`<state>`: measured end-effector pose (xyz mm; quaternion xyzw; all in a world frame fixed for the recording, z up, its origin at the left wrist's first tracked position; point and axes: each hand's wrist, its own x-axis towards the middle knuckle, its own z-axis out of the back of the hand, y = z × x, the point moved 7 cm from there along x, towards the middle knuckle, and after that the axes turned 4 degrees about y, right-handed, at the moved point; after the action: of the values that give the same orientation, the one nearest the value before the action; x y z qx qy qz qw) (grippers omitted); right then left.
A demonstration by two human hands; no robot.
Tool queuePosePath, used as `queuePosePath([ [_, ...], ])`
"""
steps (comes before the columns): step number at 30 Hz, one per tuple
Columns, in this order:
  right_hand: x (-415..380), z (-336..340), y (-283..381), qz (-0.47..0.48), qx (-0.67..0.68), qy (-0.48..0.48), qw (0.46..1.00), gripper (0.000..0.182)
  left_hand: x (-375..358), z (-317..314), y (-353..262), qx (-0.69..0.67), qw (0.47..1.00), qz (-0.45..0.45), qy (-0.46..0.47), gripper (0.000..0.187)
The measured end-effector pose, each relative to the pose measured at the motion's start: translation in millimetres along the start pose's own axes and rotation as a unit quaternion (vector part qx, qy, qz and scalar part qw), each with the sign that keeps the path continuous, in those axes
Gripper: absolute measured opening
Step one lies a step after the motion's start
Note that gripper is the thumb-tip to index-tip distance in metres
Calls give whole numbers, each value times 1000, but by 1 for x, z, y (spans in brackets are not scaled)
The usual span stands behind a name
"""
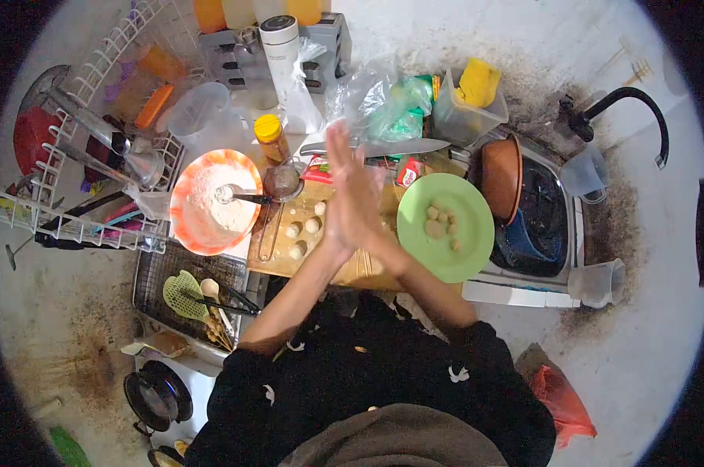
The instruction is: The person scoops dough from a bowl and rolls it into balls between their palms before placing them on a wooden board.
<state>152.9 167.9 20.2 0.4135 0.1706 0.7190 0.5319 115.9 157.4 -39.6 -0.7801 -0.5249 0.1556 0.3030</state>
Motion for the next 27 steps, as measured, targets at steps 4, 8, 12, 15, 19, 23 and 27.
queuePosePath([
  [4,-7,-4,5,16,-7,28,999,64,14,21,-20,-78,995,-48,42,57],
  [8,-6,-10,15,33,-9,51,998,64,-5,1,-3,-3,1000,26,8,55],
  [12,-10,-4,57,95,57,39,993,67,8,-12,-38,478,765,-386,-193,63],
  [15,-19,-6,41,118,30,53,991,69,3,-3,-31,296,910,-253,-144,62],
  [19,3,-2,18,-14,-2,6,1000,67,-14,-28,-17,-117,992,47,-21,62],
  [23,4,-1,19,21,7,13,1000,69,-5,-11,-54,469,803,-349,-113,54],
  [27,-12,-11,18,66,23,28,997,71,-6,-16,-36,10,1000,-17,6,61],
])
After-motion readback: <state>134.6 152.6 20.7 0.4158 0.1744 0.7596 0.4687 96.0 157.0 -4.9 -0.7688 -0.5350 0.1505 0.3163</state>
